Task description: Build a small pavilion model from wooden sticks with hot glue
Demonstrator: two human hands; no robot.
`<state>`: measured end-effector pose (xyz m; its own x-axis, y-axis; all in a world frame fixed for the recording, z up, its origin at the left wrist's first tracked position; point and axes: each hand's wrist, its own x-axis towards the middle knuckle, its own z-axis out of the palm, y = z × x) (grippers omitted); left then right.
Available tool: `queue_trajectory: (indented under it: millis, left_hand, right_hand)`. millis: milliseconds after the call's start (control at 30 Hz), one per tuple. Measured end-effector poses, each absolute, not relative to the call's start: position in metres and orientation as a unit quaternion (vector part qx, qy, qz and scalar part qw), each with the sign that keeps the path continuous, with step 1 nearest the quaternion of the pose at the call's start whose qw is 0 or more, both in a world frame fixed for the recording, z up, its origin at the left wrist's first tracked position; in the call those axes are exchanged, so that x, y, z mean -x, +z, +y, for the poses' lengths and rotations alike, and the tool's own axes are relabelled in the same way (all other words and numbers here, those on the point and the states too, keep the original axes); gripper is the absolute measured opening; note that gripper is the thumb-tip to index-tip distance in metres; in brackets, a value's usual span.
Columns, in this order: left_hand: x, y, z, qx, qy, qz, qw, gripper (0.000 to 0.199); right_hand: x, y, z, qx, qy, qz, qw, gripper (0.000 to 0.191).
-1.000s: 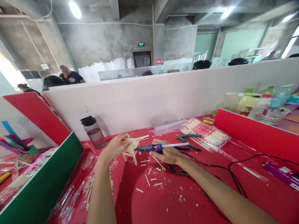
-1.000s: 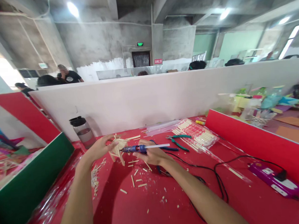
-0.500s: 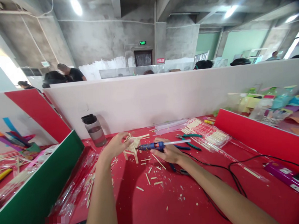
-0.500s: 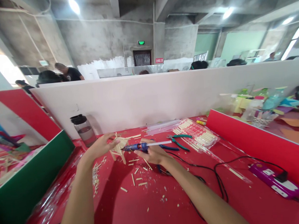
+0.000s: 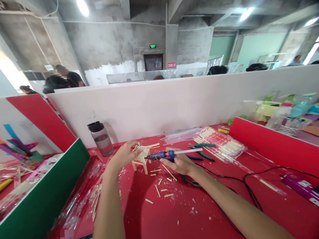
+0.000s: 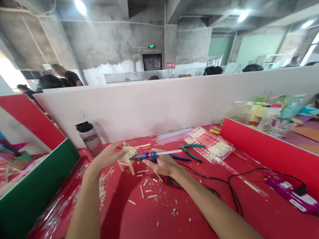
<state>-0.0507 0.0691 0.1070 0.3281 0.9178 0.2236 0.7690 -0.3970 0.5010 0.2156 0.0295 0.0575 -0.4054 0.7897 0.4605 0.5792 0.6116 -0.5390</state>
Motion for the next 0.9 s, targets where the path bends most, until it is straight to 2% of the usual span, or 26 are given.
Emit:
queue_trajectory:
  millis: [533, 733, 900]
  left_hand:
    - [0.049, 0.109, 0.067, -0.794, 0.244, 0.53, 0.169, 0.052]
    - [0.05, 0.11, 0.065, -0.797, 0.25, 0.521, 0.179, 0.052]
    - [0.05, 0.111, 0.065, -0.794, 0.244, 0.53, 0.173, 0.053]
  right_hand:
    - [-0.222, 0.066, 0.027, 0.411, 0.191, -0.831, 0.324, 0.036]
    - [-0.224, 0.072, 0.024, 0.368, 0.235, -0.83, 0.347, 0.029]
    - [-0.223, 0.071, 0.027, 0.388, 0.214, -0.826, 0.35, 0.031]
